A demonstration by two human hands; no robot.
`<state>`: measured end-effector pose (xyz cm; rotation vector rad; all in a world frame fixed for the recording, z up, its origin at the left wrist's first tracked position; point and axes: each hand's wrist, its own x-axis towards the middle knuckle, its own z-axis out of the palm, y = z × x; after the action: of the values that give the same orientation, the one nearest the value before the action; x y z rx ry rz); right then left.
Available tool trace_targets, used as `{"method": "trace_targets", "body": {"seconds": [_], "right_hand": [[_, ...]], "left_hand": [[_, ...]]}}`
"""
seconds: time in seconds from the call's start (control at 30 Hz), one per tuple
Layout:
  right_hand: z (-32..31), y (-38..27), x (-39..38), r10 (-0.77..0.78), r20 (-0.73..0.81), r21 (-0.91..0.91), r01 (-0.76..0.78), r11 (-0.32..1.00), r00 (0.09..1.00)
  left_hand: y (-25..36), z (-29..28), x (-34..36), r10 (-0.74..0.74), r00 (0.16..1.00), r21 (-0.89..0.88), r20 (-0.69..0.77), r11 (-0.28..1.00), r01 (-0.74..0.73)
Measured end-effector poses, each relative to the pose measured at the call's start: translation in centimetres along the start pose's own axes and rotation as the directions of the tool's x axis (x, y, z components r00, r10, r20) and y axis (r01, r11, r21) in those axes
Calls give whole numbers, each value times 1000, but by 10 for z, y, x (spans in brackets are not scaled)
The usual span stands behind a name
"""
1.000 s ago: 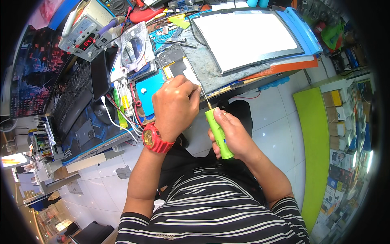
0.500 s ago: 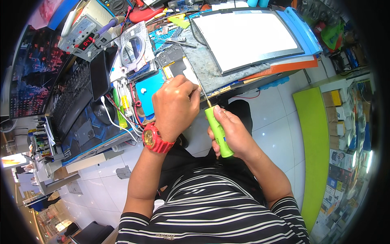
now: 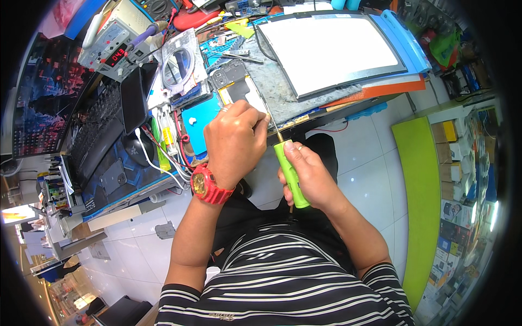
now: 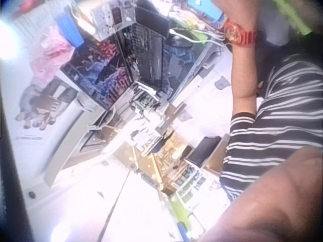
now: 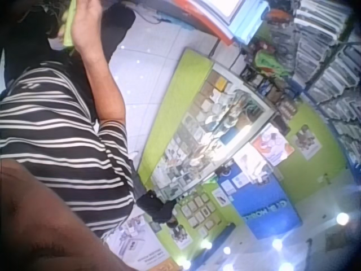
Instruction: The person uses a screwdriver to remove screws from the internal chassis of a disassembled mobile phone and handles various internal components on a repair bench.
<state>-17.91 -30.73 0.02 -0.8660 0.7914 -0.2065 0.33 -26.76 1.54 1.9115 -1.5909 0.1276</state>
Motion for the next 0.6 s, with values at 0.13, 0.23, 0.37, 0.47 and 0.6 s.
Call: {"method": "trace_targets", "body": {"seconds": [0.13,0.23,0.37,0.47,0.6], "right_hand": [[-4,-6,1,28,4,21,-28,999,1000],[-5,-3,2,8,6,-34,-8,999,1000],[-3,-9,2,7,14,-73,-6,997,1000],[-5,-12,3,46,28,-60,-44,997,999],[-5,-11,4,36,28,-35,-35,999,999]], "left_hand": [[2,0,1,2,1000,10,-3,1000,-2],[2,2,1,-3,1000,2,-16,1000,3],[2,3,2,4,1000,26,-22,1000,-3],[3,4,2,15,999,33,-32,999,-14],[3,3,3,14,1000,36,-23,999,-13]]}}
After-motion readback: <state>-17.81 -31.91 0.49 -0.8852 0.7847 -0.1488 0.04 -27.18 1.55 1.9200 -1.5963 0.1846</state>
